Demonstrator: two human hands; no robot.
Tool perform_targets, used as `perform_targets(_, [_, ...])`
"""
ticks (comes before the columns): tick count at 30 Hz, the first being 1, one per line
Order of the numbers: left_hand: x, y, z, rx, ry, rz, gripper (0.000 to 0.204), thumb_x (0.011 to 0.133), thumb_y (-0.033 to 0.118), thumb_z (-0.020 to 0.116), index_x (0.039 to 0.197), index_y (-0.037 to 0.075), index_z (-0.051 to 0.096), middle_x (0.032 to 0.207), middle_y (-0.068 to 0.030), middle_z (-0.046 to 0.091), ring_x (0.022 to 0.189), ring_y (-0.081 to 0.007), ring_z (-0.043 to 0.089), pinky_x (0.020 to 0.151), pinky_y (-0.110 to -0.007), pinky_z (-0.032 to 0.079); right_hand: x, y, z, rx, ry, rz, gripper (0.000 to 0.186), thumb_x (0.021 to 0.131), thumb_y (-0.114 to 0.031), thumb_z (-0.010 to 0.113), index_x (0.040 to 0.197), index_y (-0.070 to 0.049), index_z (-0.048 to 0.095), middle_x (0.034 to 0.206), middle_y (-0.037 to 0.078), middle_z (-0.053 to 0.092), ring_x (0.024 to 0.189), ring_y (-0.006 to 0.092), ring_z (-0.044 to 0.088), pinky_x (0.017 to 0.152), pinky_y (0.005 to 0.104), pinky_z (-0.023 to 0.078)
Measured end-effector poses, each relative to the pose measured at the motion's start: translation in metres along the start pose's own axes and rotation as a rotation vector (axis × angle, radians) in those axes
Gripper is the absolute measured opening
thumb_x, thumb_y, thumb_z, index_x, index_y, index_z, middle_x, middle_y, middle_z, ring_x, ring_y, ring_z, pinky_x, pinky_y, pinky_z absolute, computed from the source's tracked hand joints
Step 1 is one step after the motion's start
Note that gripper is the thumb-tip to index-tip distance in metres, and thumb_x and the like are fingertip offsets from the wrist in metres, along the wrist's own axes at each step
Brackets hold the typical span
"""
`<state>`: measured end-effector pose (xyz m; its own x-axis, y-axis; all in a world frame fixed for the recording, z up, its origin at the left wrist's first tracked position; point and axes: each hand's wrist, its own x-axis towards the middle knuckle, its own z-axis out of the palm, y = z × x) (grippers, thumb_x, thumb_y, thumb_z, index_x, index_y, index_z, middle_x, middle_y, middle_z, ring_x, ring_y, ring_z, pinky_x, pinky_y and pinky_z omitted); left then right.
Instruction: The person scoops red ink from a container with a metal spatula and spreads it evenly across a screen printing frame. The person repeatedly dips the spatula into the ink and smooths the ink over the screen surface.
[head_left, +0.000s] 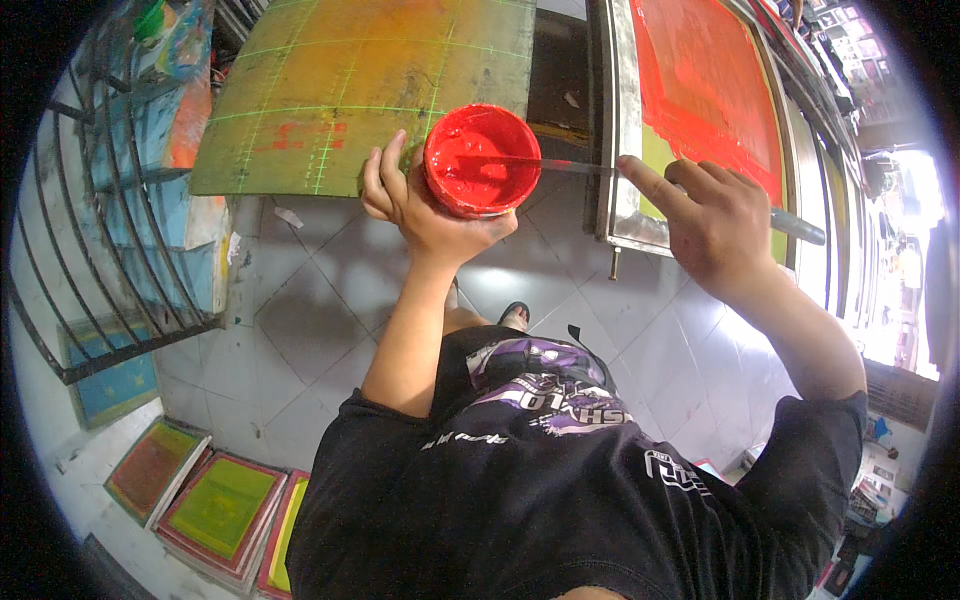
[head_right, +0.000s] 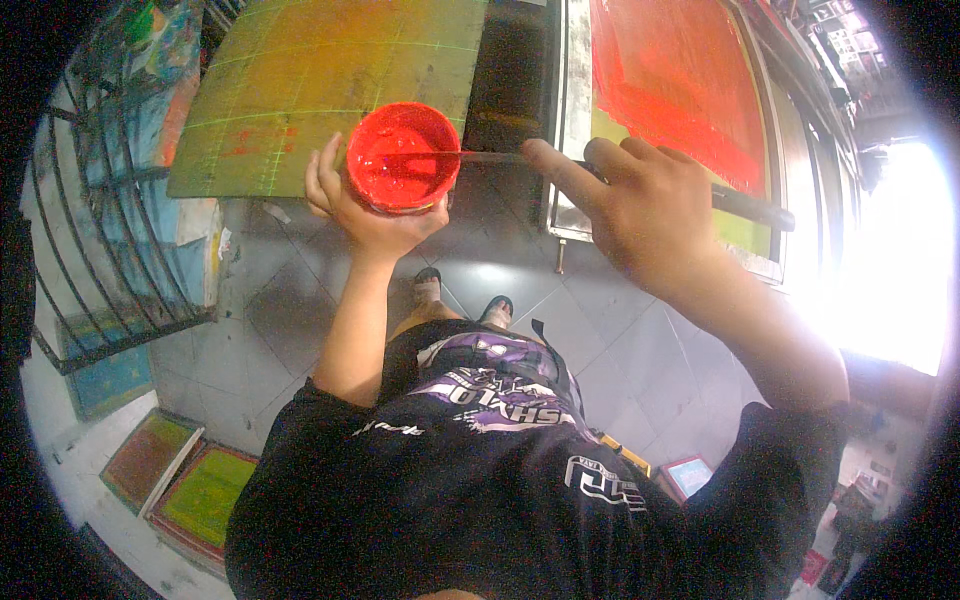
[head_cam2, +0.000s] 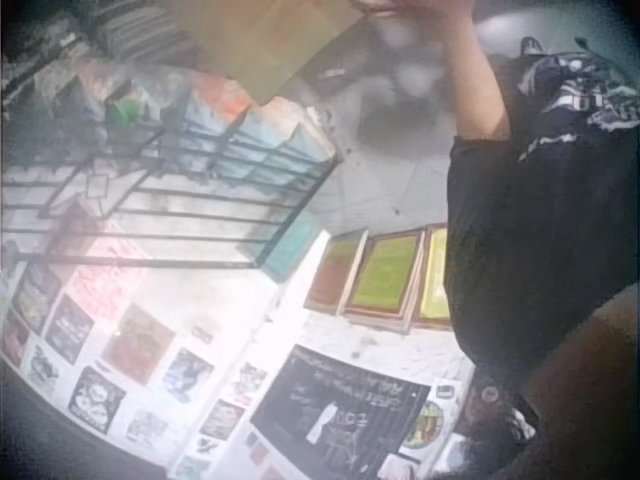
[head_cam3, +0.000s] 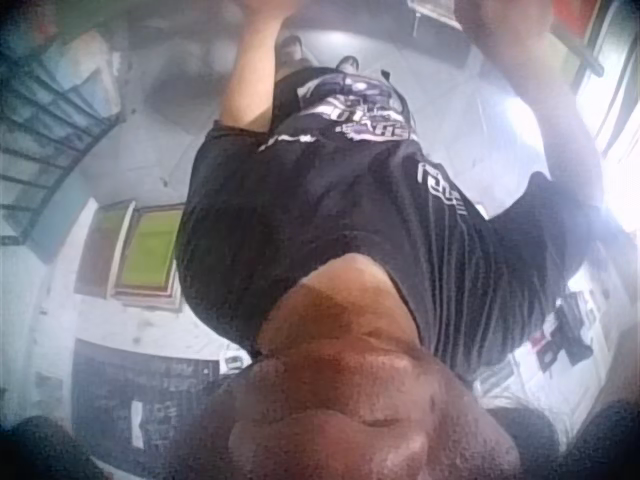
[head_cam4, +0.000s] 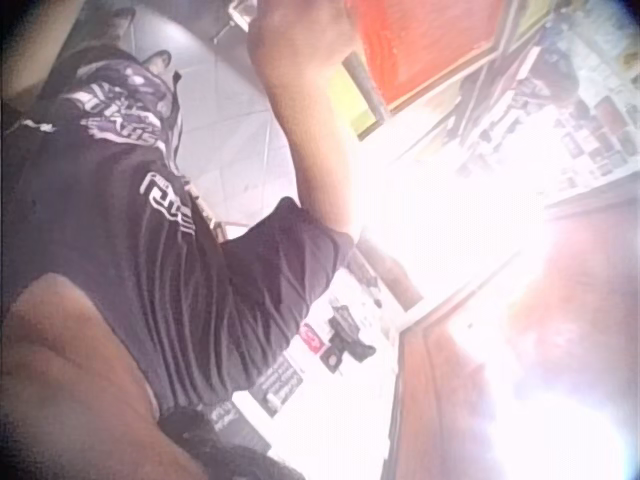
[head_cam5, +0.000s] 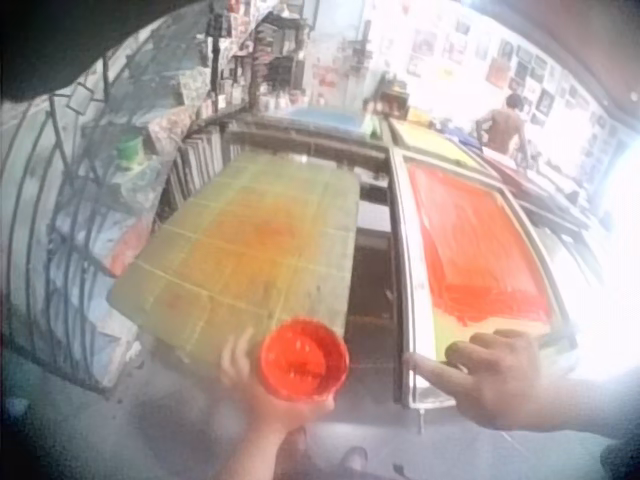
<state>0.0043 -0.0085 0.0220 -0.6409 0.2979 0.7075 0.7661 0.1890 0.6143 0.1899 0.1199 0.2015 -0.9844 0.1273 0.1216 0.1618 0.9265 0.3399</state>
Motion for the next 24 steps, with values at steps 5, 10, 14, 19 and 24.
perform_targets(5, [0.002,0.0,-0.003,0.034,-0.025,0.005,0.094,0.042,0.047,0.08,0.121,0.007,0.05,0.133,-0.0151,0.041,0.127,-0.0371,0.027,0.102,-0.055,0.021,-0.001,-0.002,0.016,0.057,0.097,0.004,0.049,0.072,-0.001,0.061,0.117,-0.02,0.064,0.071,0.001,0.057,0.056,0.019,0.056,0.048,0.034,0.045])
perform_targets(10, [-0.002,-0.002,0.001,0.008,0.024,0.002,0.083,0.042,0.046,0.08,0.111,0.007,0.058,0.134,-0.0149,0.041,0.128,-0.0374,0.026,0.101,-0.056,0.02,-0.007,-0.007,0.03,0.205,0.154,0.071,0.049,0.073,0.002,0.06,0.118,-0.018,0.064,0.07,0.004,0.057,0.056,0.0225,0.056,0.049,0.0356,0.045])
perform_targets(14, [-0.001,0.0,0.001,-0.004,0.018,-0.016,0.08,0.043,0.047,0.079,0.109,0.007,0.059,0.134,-0.0149,0.04,0.128,-0.037,0.026,0.101,-0.056,0.02,-0.013,-0.008,0.037,0.266,0.204,0.096,0.05,0.072,0.004,0.06,0.117,-0.016,0.064,0.07,0.006,0.058,0.056,0.0237,0.056,0.05,0.0361,0.045])
perform_targets(19, [-0.002,-0.001,0.003,0.034,0.005,-0.012,0.084,0.043,0.047,0.08,0.112,0.007,0.057,0.134,-0.0143,0.039,0.127,-0.0366,0.026,0.101,-0.055,0.02,-0.016,-0.013,0.045,0.308,0.227,0.119,0.049,0.072,0.005,0.061,0.116,-0.015,0.065,0.068,0.006,0.057,0.054,0.0235,0.055,0.049,0.0367,0.044])
perform_targets(24, [-0.007,-0.001,0.001,0.008,0.033,-0.032,0.09,0.043,0.046,0.08,0.118,0.005,0.053,0.134,-0.0139,0.039,0.127,-0.0364,0.027,0.101,-0.055,0.02,-0.021,-0.015,0.051,0.352,0.205,0.146,0.053,0.07,-0.004,0.059,0.122,-0.017,0.061,0.069,0.004,0.052,0.056,0.0241,0.055,0.053,0.0375,0.047])
